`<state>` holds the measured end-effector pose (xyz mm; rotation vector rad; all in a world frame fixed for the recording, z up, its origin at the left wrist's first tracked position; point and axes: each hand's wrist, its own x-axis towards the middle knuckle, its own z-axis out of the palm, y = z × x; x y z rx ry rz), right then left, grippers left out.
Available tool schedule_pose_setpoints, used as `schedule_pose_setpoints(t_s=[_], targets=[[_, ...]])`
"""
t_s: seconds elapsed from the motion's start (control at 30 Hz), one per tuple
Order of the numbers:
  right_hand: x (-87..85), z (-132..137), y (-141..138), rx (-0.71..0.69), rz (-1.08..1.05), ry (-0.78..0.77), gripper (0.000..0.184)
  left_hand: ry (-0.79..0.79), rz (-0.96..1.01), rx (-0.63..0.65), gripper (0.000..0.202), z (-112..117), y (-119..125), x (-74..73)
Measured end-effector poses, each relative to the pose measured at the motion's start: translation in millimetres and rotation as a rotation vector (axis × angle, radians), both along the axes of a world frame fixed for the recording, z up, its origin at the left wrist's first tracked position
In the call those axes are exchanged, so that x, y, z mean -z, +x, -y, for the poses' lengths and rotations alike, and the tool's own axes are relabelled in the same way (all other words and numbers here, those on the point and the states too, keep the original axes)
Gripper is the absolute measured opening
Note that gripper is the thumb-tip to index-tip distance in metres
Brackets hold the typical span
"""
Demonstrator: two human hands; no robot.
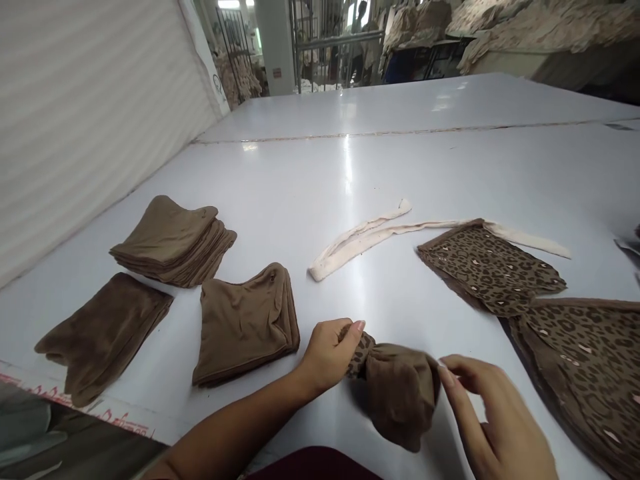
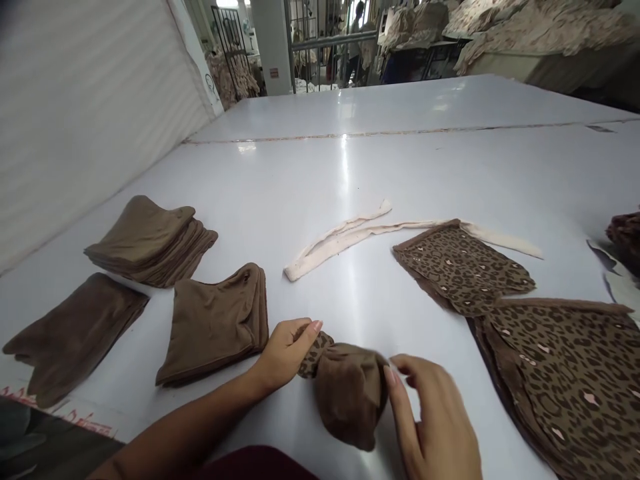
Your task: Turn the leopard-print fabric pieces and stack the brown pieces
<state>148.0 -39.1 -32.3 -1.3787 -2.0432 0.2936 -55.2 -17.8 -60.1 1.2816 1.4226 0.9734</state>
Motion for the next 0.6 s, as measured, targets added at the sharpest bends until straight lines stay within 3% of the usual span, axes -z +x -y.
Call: schedule_pose_setpoints(t_s=[0.07, 0.17, 0.23, 0.33, 0.4, 0.47, 0.53, 0.6], targets=[[2.5, -3, -8, 0.064, 0.047, 0.050, 0.029, -0.014, 0.009, -0.031, 0.043, 2, 6, -7.4], [3.1, -4, -25, -0.089, 0.124, 0.066, 0.028, -0.019, 0.112, 0.005, 0.042, 4, 11, -17.1], [2.1, -4, -32, -0.191, 0.057, 0.008, 0.023, -0.025, 0.203, 0.056, 0.042, 2, 9, -19.3], [-2.6, -3, -31, -0.321, -0.216, -0.277, 0.028, -0.076, 0.250, 0.173, 0.044, -6, 1, -14.3], [-6.4, -2, -26, -0.263, -0.392, -0.487, 0.031, -0.108, 0.194, 0.228, 0.044, -8, -4, -9.7], [-8.7, -2, -23, -0.109, -0.530, -0.637, 0.037, 0.003, 0.021, 0.131, 0.038, -5, -6, -9.2], [-9.1, -3, -23, 0.033, -0.614, -0.720, 0.041, 0.278, -0.215, -0.056, 0.026, 2, -6, -14.9], [-8.5, -3, -25, 0.100, -0.671, -0.747, 0.043, 0.537, -0.387, -0.087, 0.020, 11, -4, -23.9]])
